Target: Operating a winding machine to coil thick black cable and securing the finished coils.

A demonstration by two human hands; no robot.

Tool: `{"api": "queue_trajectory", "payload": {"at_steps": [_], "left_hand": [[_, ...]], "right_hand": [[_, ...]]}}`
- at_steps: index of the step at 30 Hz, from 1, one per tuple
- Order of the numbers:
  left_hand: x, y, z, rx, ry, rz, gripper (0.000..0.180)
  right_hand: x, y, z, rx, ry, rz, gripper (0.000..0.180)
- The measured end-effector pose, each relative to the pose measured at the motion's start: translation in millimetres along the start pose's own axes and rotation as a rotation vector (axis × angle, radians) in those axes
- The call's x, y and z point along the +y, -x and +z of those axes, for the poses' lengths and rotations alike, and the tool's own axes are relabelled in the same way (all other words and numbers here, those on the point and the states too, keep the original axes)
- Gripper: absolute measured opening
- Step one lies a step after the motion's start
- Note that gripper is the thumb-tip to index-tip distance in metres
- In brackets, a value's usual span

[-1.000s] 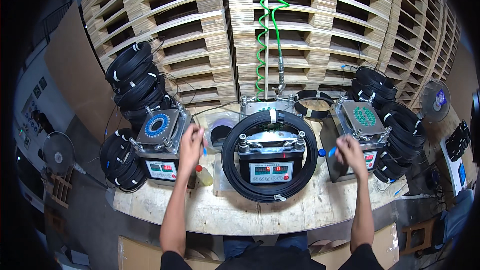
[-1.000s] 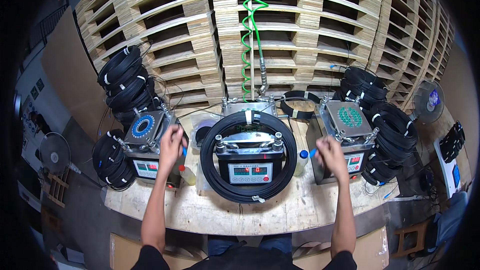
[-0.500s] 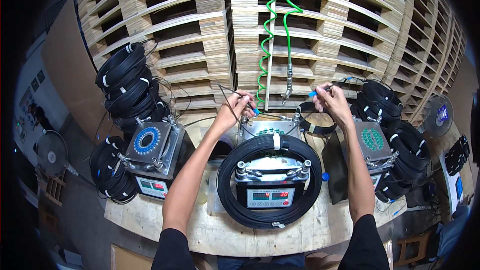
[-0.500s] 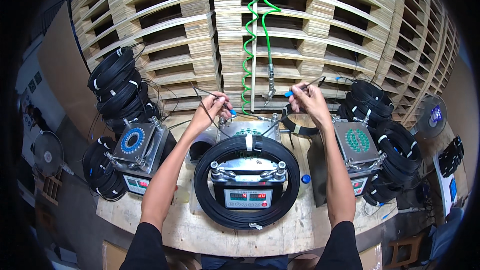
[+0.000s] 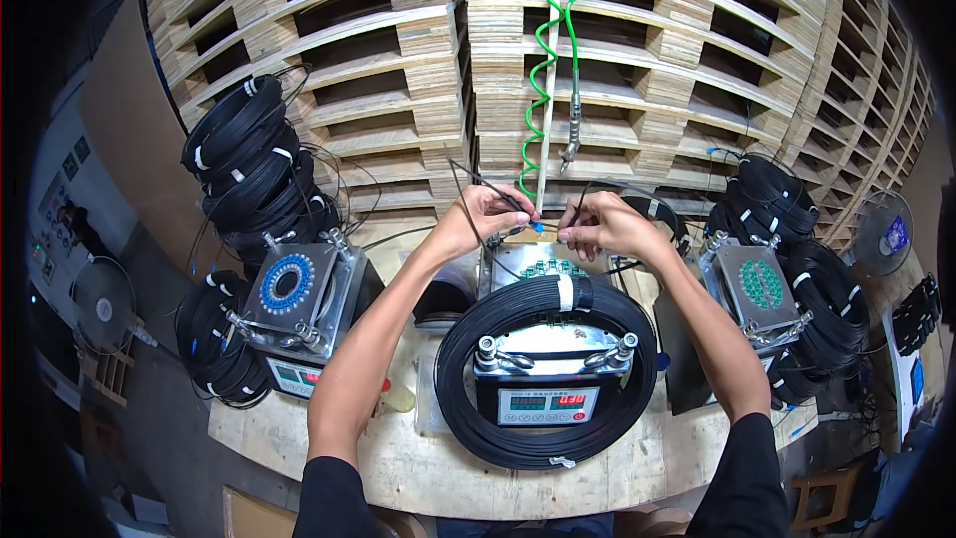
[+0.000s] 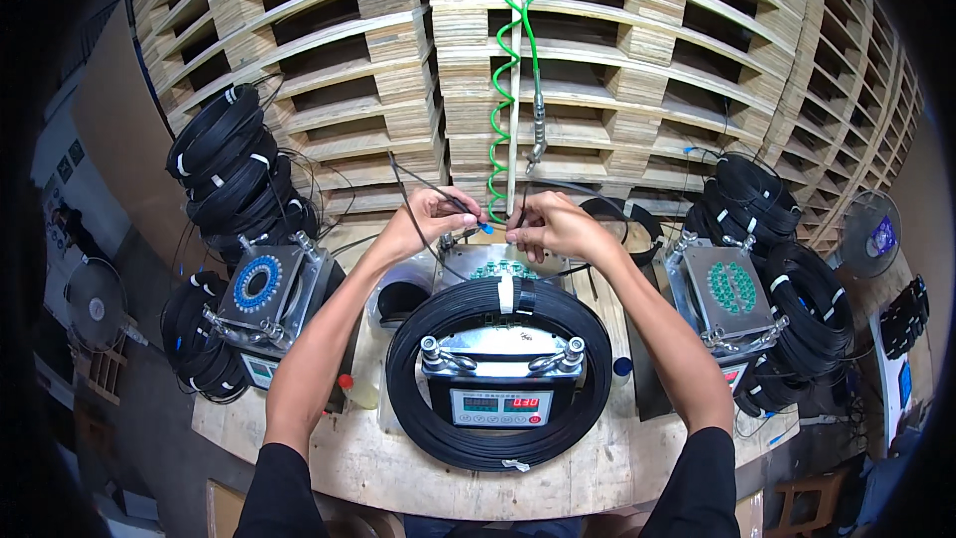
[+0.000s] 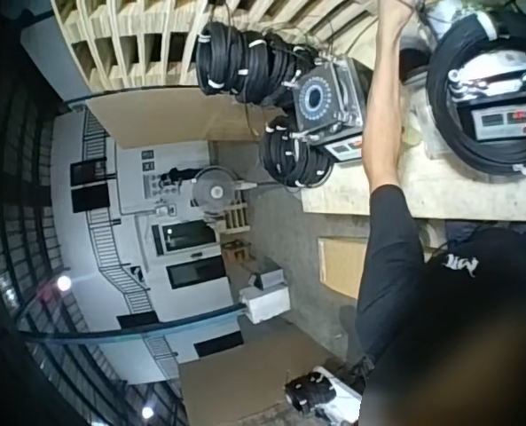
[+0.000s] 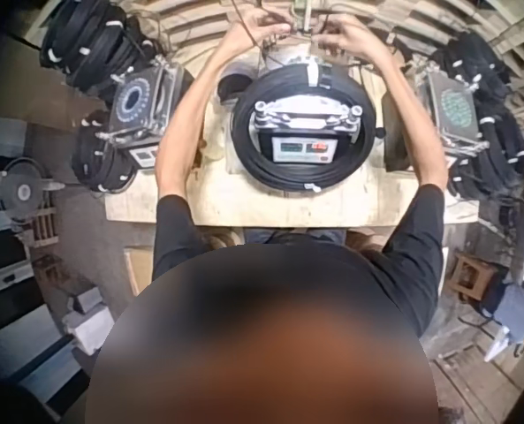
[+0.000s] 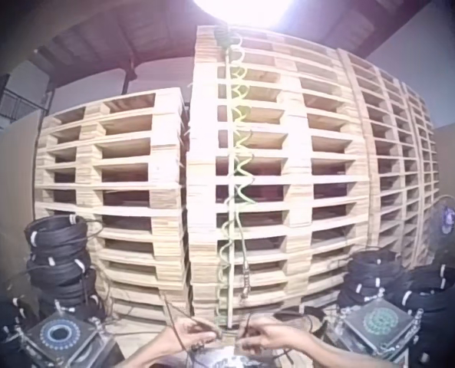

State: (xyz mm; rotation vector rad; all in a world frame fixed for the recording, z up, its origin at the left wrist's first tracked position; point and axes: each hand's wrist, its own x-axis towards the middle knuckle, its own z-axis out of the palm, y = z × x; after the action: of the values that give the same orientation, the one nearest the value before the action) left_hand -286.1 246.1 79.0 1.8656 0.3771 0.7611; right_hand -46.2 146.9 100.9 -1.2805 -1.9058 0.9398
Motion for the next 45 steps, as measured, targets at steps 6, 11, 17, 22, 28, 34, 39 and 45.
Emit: {"api": "queue_trajectory", "payload": {"at_steps": [6,11,17,22,28,34,39,45], "left_hand": [[-4.6,-11.0,1.5,-0.150,0.051,-0.090,0.017],[-9.1,-9.6,3.8,-0.191,0.037,-0.068,0.017],[-4.9,-6.5,2.5,-0.220,-0.125,-0.041,0.018],[5.4,-4.9,5.8,-0.241,-0.164,-0.060,0.018],[15.1,0.2,4.2,-0.248,-0.216,-0.012,0.015],[5.6,-1.1,4.5,-0.252,-0.170,-0.045,0.015],[11.4,-0.2,5.7,-0.243,-0.162,-0.042,0.015],[7.6,-2.1,6.0,-0.249,-0.143,-0.025,0.014]], "right_hand": [[-20.6,13.5,7.1,-0.045,0.181,0.165,0.028],[-13.3,14.6,12.6,-0.050,0.160,0.191,0.027],[-20.0,16.4,14.6,-0.048,0.135,0.239,0.027],[-15.6,22.8,17.7,-0.019,0.102,0.302,0.023],[-23.7,24.4,21.4,0.025,0.078,0.280,0.019],[-18.8,26.9,14.7,-0.022,0.290,-0.028,0.010],[-10.3,24.6,14.3,-0.057,0.394,-0.033,0.011],[-8.5,26.6,15.8,-0.080,0.373,-0.086,0.012]]}}
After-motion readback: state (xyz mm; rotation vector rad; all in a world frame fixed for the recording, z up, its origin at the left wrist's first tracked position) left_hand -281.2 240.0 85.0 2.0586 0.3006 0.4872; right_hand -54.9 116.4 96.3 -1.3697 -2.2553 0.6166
